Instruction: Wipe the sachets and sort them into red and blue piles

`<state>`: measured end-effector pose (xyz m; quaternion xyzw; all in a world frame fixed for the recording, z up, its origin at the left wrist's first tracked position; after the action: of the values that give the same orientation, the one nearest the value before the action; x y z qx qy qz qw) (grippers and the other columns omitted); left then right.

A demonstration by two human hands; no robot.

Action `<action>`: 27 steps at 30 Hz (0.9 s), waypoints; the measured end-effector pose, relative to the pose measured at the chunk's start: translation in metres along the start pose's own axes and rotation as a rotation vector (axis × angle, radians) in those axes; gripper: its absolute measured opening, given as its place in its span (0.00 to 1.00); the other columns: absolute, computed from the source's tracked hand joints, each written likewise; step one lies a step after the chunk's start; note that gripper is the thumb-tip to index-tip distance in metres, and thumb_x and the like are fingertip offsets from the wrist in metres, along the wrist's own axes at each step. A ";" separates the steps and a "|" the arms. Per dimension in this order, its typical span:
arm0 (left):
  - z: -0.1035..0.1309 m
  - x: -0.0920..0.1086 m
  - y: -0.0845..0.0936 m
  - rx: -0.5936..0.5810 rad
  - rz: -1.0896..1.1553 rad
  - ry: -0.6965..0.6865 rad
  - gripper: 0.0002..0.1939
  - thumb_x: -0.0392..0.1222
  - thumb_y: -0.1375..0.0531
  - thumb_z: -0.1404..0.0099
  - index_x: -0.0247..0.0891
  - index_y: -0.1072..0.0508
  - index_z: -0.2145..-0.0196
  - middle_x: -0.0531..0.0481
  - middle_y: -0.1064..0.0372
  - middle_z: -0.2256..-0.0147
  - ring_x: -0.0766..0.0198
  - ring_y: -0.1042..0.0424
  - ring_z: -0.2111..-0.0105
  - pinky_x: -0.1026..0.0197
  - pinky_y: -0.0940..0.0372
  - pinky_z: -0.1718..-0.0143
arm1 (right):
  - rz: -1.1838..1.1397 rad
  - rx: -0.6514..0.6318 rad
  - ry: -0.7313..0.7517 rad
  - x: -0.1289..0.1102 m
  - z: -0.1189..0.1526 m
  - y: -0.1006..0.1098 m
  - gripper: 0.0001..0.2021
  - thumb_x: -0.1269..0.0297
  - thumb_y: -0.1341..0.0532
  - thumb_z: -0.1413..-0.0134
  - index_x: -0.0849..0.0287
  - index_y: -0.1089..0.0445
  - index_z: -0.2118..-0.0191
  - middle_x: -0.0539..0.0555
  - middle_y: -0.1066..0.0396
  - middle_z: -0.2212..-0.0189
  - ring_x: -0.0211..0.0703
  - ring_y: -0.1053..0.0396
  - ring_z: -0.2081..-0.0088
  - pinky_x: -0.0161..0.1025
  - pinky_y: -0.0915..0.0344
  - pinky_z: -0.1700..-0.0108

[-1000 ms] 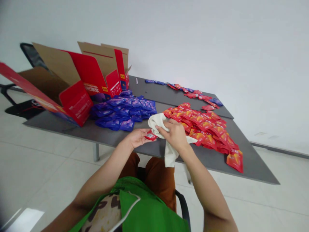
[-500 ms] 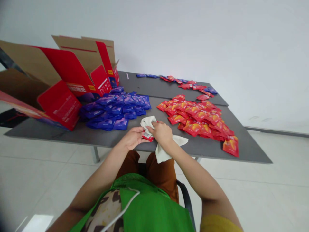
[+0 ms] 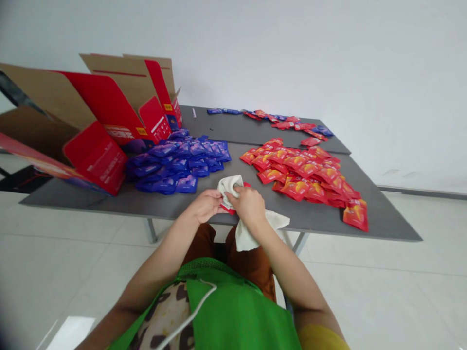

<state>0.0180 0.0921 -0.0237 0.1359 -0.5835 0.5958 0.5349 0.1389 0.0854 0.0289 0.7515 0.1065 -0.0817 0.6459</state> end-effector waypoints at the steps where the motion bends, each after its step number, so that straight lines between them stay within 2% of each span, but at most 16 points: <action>1: 0.000 0.000 -0.001 0.002 -0.006 0.001 0.14 0.23 0.41 0.49 0.27 0.25 0.63 0.39 0.24 0.67 0.56 0.24 0.66 0.46 0.32 0.55 | 0.036 -0.011 -0.054 0.006 -0.009 0.001 0.21 0.43 0.46 0.42 0.52 0.25 0.59 0.58 0.25 0.66 0.48 0.27 0.64 0.37 0.40 0.65; 3: 0.002 0.001 -0.004 -0.030 0.000 -0.002 0.16 0.25 0.40 0.48 0.27 0.25 0.60 0.38 0.24 0.63 0.56 0.24 0.65 0.48 0.32 0.55 | 0.085 -0.025 -0.123 0.016 -0.023 0.005 0.21 0.43 0.46 0.42 0.53 0.25 0.59 0.59 0.25 0.66 0.50 0.27 0.64 0.37 0.40 0.67; 5: 0.006 0.002 -0.004 -0.073 0.020 -0.005 0.18 0.26 0.39 0.48 0.27 0.25 0.58 0.37 0.25 0.60 0.55 0.24 0.64 0.48 0.32 0.54 | 0.106 -0.017 -0.129 0.018 -0.026 0.009 0.20 0.45 0.46 0.41 0.53 0.26 0.60 0.58 0.25 0.65 0.49 0.27 0.64 0.36 0.40 0.67; 9: 0.009 0.001 0.000 -0.149 0.027 0.035 0.15 0.28 0.37 0.48 0.26 0.25 0.60 0.35 0.25 0.63 0.52 0.24 0.64 0.45 0.32 0.55 | 0.072 0.016 -0.002 -0.001 0.003 0.009 0.18 0.46 0.46 0.40 0.50 0.26 0.58 0.55 0.26 0.61 0.44 0.28 0.64 0.34 0.41 0.67; 12: 0.007 0.001 0.001 -0.145 0.024 0.019 0.13 0.27 0.37 0.50 0.26 0.25 0.64 0.37 0.25 0.66 0.52 0.24 0.65 0.44 0.33 0.55 | 0.031 0.014 0.054 -0.011 0.021 0.004 0.17 0.46 0.47 0.40 0.48 0.27 0.56 0.53 0.27 0.59 0.42 0.29 0.63 0.34 0.41 0.66; 14: 0.006 0.001 0.001 -0.116 0.026 0.012 0.14 0.26 0.38 0.50 0.27 0.25 0.63 0.38 0.24 0.66 0.53 0.24 0.64 0.45 0.33 0.53 | 0.030 0.043 0.017 -0.006 0.016 0.003 0.17 0.46 0.46 0.40 0.47 0.27 0.55 0.54 0.28 0.59 0.43 0.29 0.63 0.35 0.41 0.66; 18: 0.009 -0.003 0.000 -0.059 0.023 0.080 0.20 0.24 0.38 0.52 0.26 0.25 0.58 0.35 0.25 0.60 0.55 0.24 0.62 0.51 0.32 0.54 | -0.008 0.064 -0.057 0.019 -0.017 0.003 0.18 0.46 0.43 0.42 0.48 0.28 0.52 0.54 0.27 0.59 0.46 0.29 0.61 0.36 0.39 0.63; 22: 0.019 0.002 0.011 0.062 -0.037 0.076 0.19 0.24 0.37 0.54 0.25 0.24 0.60 0.35 0.24 0.62 0.56 0.24 0.67 0.57 0.30 0.62 | -0.053 0.089 -0.093 0.038 -0.028 0.006 0.19 0.47 0.41 0.44 0.47 0.29 0.50 0.53 0.27 0.56 0.46 0.29 0.57 0.36 0.38 0.61; 25: 0.029 0.019 0.034 0.257 -0.099 0.007 0.17 0.23 0.37 0.55 0.25 0.23 0.64 0.37 0.23 0.66 0.57 0.24 0.70 0.58 0.29 0.66 | 0.015 0.105 -0.103 0.036 -0.017 0.009 0.17 0.48 0.42 0.43 0.45 0.29 0.51 0.52 0.28 0.57 0.45 0.29 0.60 0.36 0.38 0.64; 27: 0.038 0.037 0.052 0.408 -0.128 -0.073 0.16 0.23 0.38 0.56 0.26 0.23 0.65 0.40 0.23 0.69 0.58 0.23 0.70 0.58 0.28 0.67 | 0.061 0.075 -0.102 0.029 -0.007 0.008 0.15 0.50 0.42 0.42 0.45 0.29 0.52 0.52 0.29 0.60 0.44 0.29 0.62 0.36 0.39 0.66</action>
<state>-0.0556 0.0910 -0.0120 0.2998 -0.4598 0.6611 0.5115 0.1687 0.0932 0.0300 0.7731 0.0472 -0.1038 0.6240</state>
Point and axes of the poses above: each hand's wrist, its own z-axis away from the middle knuckle, its own y-axis out of the back of the hand, x = y × z, the point moved 6 cm from there along -z, towards the middle knuckle
